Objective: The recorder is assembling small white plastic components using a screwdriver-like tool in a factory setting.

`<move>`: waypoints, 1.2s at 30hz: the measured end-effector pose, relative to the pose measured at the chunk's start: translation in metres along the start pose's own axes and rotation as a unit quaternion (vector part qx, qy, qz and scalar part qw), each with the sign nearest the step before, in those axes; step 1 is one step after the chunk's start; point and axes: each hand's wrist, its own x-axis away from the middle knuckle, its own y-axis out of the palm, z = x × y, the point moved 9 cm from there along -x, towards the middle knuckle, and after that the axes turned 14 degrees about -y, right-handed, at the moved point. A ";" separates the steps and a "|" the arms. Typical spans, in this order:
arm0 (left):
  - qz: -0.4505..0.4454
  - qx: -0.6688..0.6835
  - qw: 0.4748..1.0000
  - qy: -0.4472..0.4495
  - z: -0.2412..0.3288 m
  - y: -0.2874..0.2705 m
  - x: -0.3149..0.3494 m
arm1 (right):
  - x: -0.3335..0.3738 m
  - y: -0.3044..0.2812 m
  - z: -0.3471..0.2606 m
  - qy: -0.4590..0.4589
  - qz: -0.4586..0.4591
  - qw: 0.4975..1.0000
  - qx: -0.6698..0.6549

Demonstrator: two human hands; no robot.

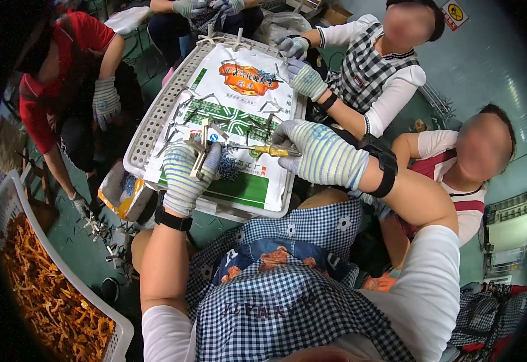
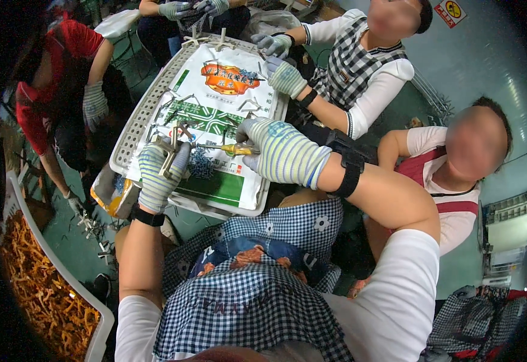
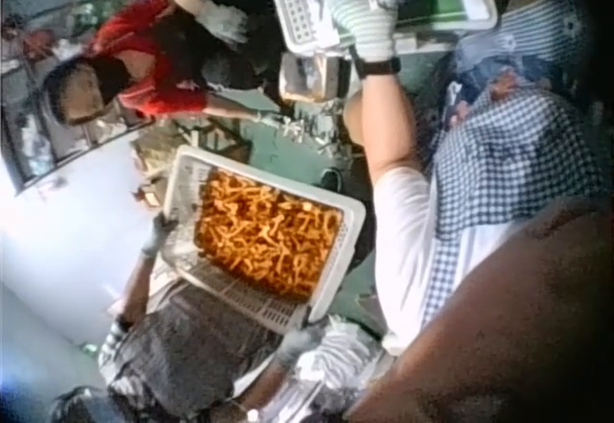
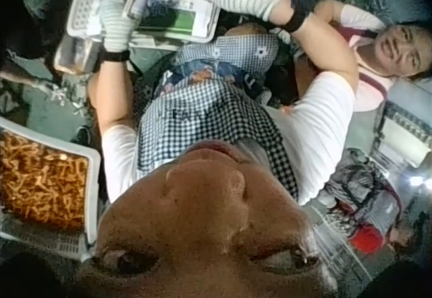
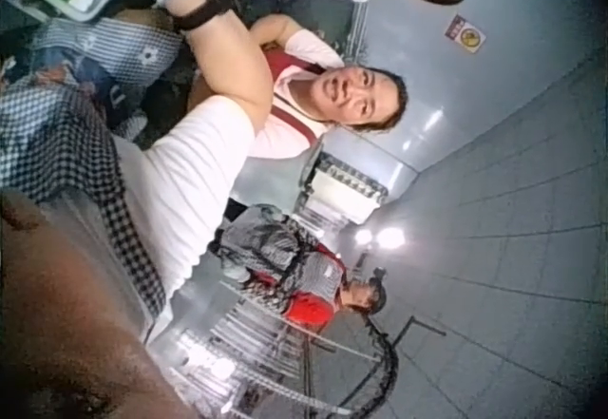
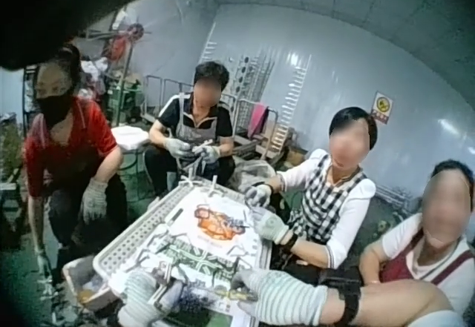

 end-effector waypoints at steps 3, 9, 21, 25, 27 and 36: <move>-0.057 0.183 0.967 -0.170 -0.015 -0.003 -0.001 | 0.002 -0.012 -0.021 -0.046 -0.015 0.990 0.130; -0.019 0.258 0.943 -0.209 -0.026 -0.008 0.000 | 0.001 -0.005 -0.048 -0.199 0.001 0.920 0.338; -0.050 0.162 0.973 -0.157 -0.017 0.004 0.004 | 0.012 0.021 0.029 0.246 -0.050 0.918 -0.306; 0.016 0.155 0.987 -0.039 -0.015 -0.001 -0.001 | 0.002 -0.002 0.017 -0.005 -0.003 0.998 -0.068; 0.012 0.188 0.980 -0.065 -0.017 -0.001 -0.002 | 0.002 -0.015 0.000 0.006 -0.002 0.999 0.041; -0.062 0.199 0.967 -0.150 -0.030 0.012 0.001 | -0.001 -0.004 -0.026 -0.092 -0.016 0.966 0.240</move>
